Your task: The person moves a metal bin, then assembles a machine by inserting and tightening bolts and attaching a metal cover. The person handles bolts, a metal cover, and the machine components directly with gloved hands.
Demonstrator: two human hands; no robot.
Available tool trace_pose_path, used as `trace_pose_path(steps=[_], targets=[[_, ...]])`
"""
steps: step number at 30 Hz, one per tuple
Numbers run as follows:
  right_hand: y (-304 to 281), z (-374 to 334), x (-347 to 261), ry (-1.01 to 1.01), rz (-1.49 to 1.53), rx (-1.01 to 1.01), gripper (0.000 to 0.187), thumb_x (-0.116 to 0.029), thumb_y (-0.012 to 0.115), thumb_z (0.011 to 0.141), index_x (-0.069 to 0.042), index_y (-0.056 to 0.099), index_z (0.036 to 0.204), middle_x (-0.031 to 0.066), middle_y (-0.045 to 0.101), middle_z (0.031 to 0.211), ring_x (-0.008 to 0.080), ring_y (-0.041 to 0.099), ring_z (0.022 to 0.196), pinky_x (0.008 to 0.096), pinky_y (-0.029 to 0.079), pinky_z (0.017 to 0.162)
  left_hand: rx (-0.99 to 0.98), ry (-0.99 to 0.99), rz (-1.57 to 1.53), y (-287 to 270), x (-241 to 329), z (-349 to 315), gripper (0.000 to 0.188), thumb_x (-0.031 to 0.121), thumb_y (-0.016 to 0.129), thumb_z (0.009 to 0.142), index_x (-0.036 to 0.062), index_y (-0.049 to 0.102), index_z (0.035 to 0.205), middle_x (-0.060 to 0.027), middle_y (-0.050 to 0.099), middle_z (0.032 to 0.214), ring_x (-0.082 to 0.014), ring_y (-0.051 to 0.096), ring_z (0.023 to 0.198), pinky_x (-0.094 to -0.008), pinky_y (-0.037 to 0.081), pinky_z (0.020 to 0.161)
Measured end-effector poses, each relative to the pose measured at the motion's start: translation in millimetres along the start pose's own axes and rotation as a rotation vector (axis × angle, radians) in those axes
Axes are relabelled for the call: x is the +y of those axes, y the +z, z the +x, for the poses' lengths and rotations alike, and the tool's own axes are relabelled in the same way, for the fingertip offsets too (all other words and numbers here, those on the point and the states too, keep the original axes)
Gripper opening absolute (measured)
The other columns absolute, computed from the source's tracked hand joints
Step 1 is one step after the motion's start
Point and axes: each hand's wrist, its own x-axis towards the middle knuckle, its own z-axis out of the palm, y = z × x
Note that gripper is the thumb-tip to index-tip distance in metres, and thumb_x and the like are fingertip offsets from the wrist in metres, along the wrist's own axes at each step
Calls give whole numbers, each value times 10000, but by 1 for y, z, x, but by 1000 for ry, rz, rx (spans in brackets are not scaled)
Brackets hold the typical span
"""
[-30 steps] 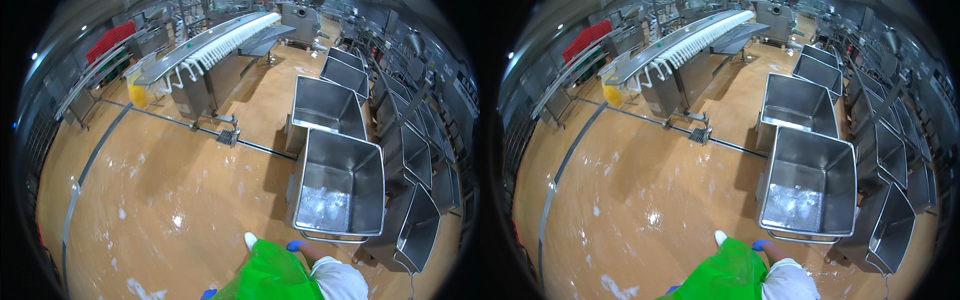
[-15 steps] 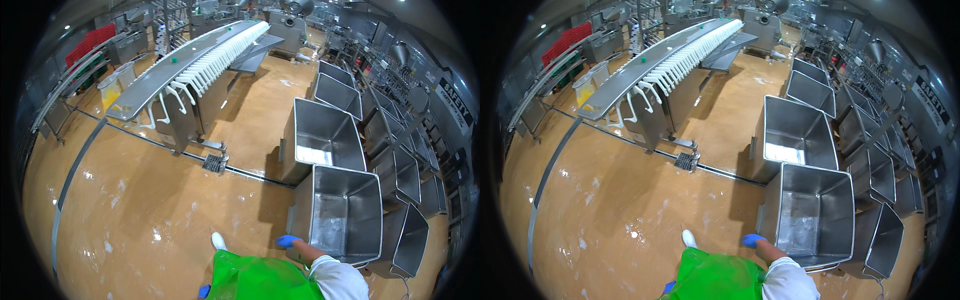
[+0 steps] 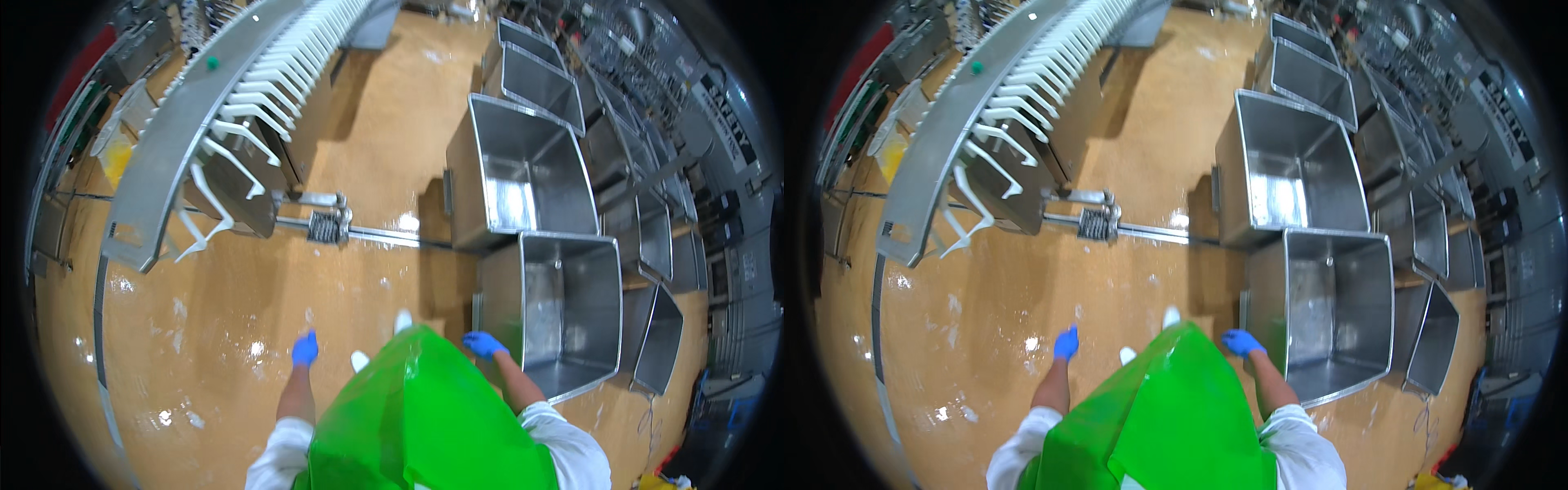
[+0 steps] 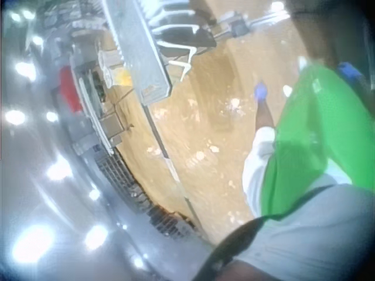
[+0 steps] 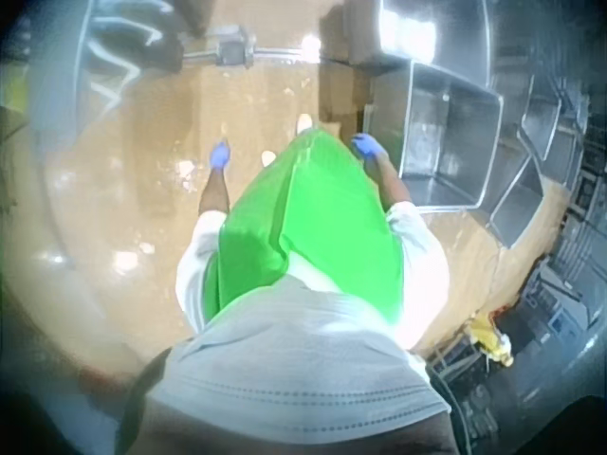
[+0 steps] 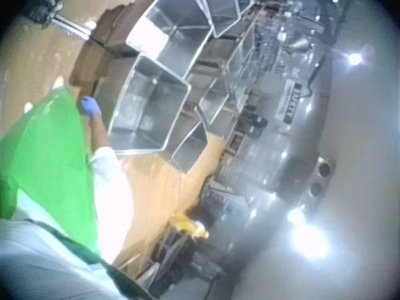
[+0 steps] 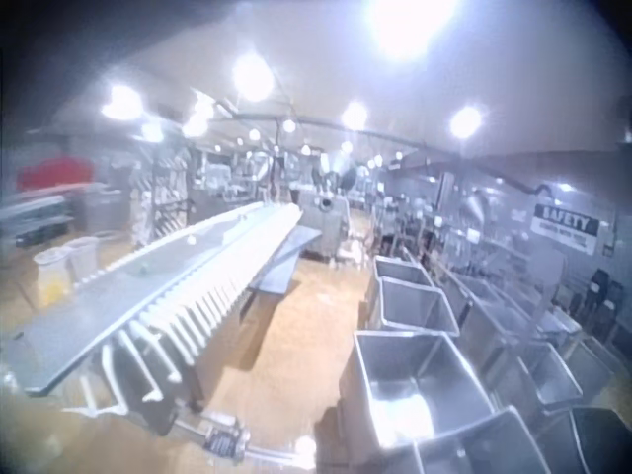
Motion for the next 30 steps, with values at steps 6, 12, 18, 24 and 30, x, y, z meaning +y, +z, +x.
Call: trace_pose_path(steps=[6, 12, 18, 24, 30], targets=[[-47, 55, 26, 186, 233, 89, 386, -247, 563, 925, -33, 631, 1240, 132, 656, 1226, 234, 613, 1136, 347, 451, 1006, -26, 64, -270, -115, 168, 165, 641, 469, 308, 999, -38, 675, 862, -293, 645, 956, -467, 610, 945, -527, 464, 856], [-156, 197, -8, -41, 141, 37, 398, -317, 550, 906, -61, 657, 1191, 149, 658, 1203, 284, 618, 1132, 370, 463, 987, -260, 81, -191, -150, 225, 250, 610, 444, 316, 991, 0, 693, 808, -247, 673, 872, -420, 630, 879, -472, 472, 868], [-359, 315, -139, -364, 169, 199, 448, -353, 522, 916, -89, 615, 1266, 177, 611, 1270, 341, 564, 1193, 402, 426, 1037, -335, 305, 255, -185, 198, 332, 272, 192, 477, 911, 87, 723, 957, -176, 704, 997, -327, 666, 937, -431, 508, 884], [-519, 410, -198, -459, 273, 243, 441, -339, 521, 935, -67, 607, 1271, 179, 603, 1281, 345, 557, 1201, 394, 425, 1040, -411, -84, -171, -202, 258, 446, 270, 210, 567, 885, 88, 721, 1070, -163, 695, 1097, -304, 671, 980, -399, 532, 846], [-592, 536, -199, -463, 149, 174, 449, -373, 532, 935, -74, 618, 1258, 169, 605, 1280, 344, 560, 1202, 396, 423, 1046, -655, 171, 133, -248, 335, 591, 377, 346, 537, 899, 44, 709, 1043, -180, 680, 1121, -348, 652, 1004, -437, 511, 859]])
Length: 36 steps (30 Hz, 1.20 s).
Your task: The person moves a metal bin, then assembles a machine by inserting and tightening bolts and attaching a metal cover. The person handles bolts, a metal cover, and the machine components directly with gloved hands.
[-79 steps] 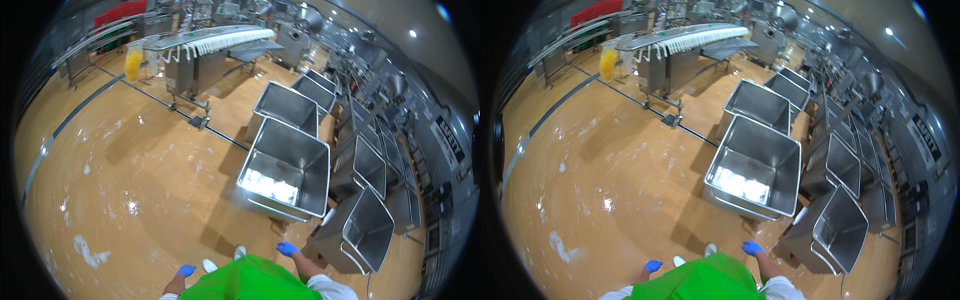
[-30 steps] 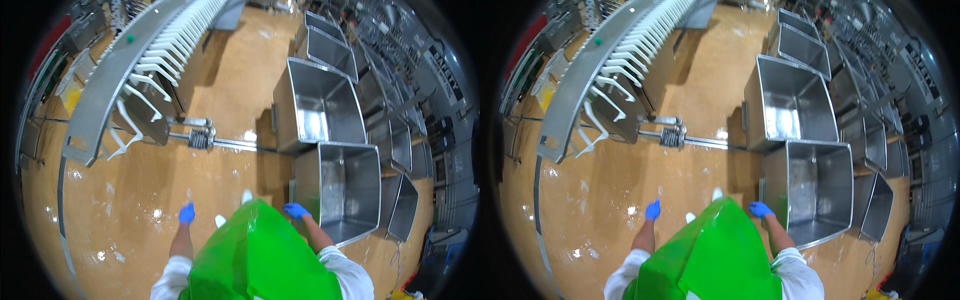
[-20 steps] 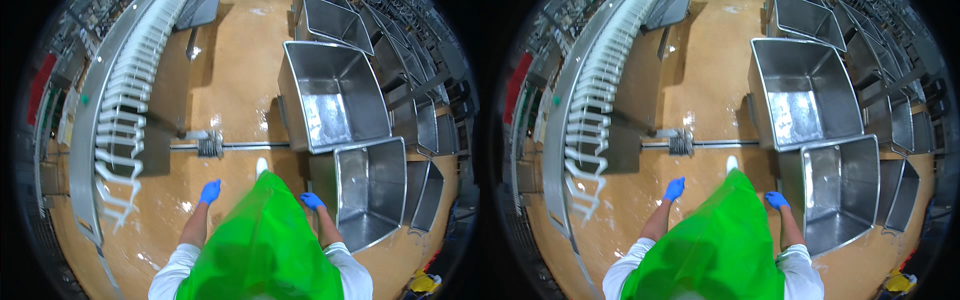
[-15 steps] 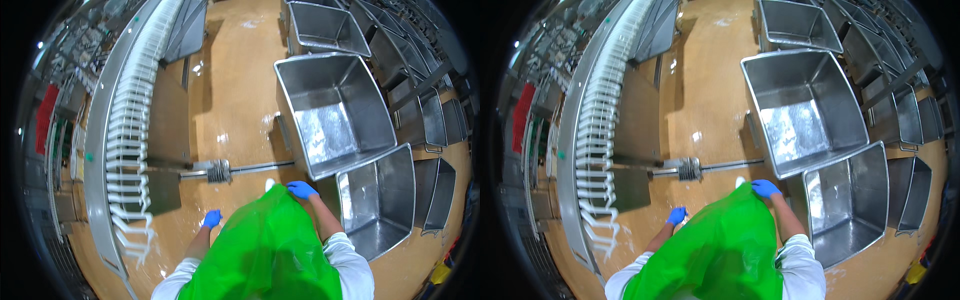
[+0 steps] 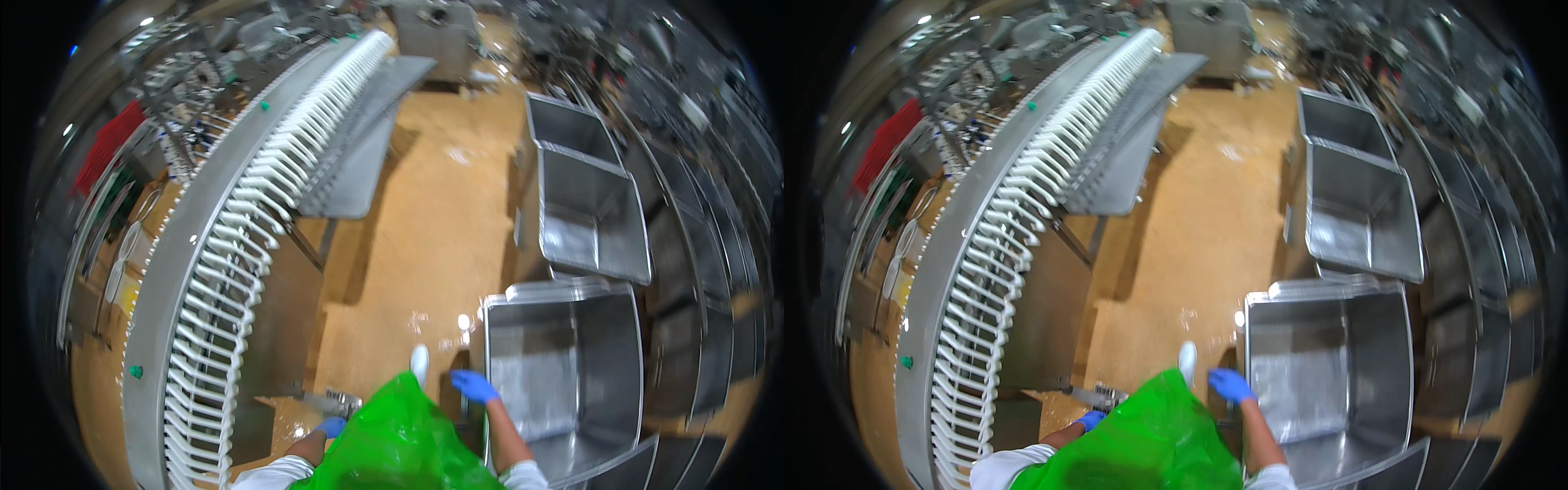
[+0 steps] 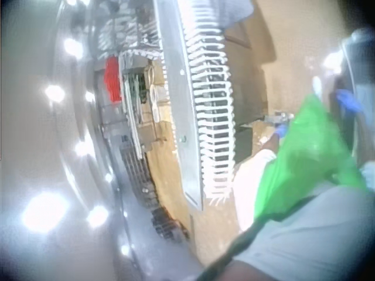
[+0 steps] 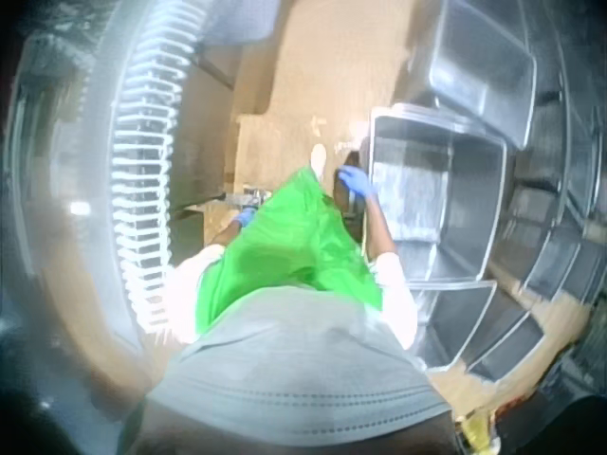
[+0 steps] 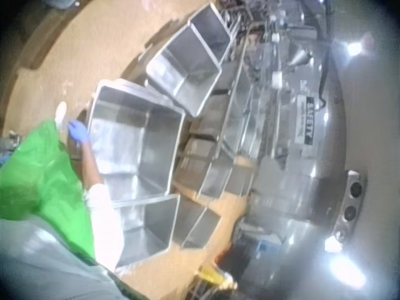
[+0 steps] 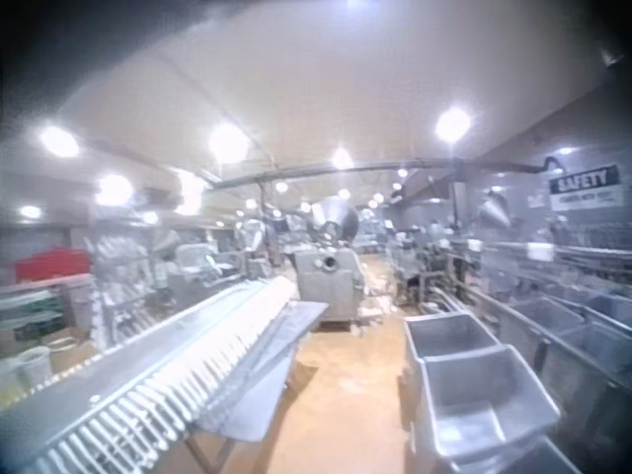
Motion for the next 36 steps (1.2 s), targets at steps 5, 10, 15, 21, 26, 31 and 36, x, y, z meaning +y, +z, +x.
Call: trace_pose_path(steps=[5, 10, 15, 21, 26, 31, 36], targets=[[-79, 107, 29, 189, 273, -41, 452, -322, 587, 930, -49, 601, 1289, 147, 625, 1272, 273, 576, 1192, 356, 412, 1049, 270, 34, 7, -196, 20, 103, 389, 382, 496, 907, 93, 703, 1064, -199, 676, 1097, -358, 648, 993, -455, 492, 869], [-200, 184, 13, 301, 593, 132, 400, -237, 600, 930, -2, 613, 1253, 93, 675, 1120, 170, 646, 909, 298, 517, 820, 443, 22, -156, -419, 125, 166, 366, 351, 493, 937, 69, 681, 1073, -183, 660, 1145, -336, 620, 1085, -423, 479, 934], [-280, 264, 69, 393, 861, 408, 403, -259, 618, 911, -27, 613, 1240, 89, 691, 1015, 184, 669, 768, 287, 501, 650, 366, 211, -21, -598, 225, 279, 379, 369, 497, 948, 59, 677, 1070, -190, 663, 1125, -338, 618, 1076, -419, 476, 934], [-365, 352, 106, 640, 1070, 285, 264, -229, 591, 914, -9, 676, 1032, 79, 662, 818, 149, 594, 579, 294, 476, 512, 110, 142, 99, -710, 300, 367, 414, 397, 518, 971, 32, 664, 1100, -169, 684, 1065, -279, 645, 988, -393, 486, 916], [-513, 503, 115, 478, 627, 123, 425, -370, 571, 900, -12, 675, 1102, 146, 687, 1089, 250, 662, 854, 366, 527, 776, 100, 2, -97, -810, 327, 425, 408, 391, 535, 951, 39, 665, 1109, -145, 688, 1063, -238, 648, 946, -365, 497, 881], [-720, 673, 45, 263, 35, 207, 548, -436, 502, 907, -9, 616, 1231, 216, 588, 1280, 355, 548, 1208, 404, 410, 1047, 123, 49, -83, -880, 305, 474, 398, 387, 545, 921, 41, 686, 1060, -134, 702, 982, -226, 667, 851, -377, 525, 780], [-846, 825, 66, 106, 124, 337, 527, -399, 553, 895, -18, 607, 1255, 221, 602, 1252, 360, 578, 1165, 409, 444, 1013, -97, -91, -85, -914, 298, 564, 457, 459, 555, 874, 56, 687, 1044, -158, 705, 924, -275, 667, 825, -425, 525, 762]])
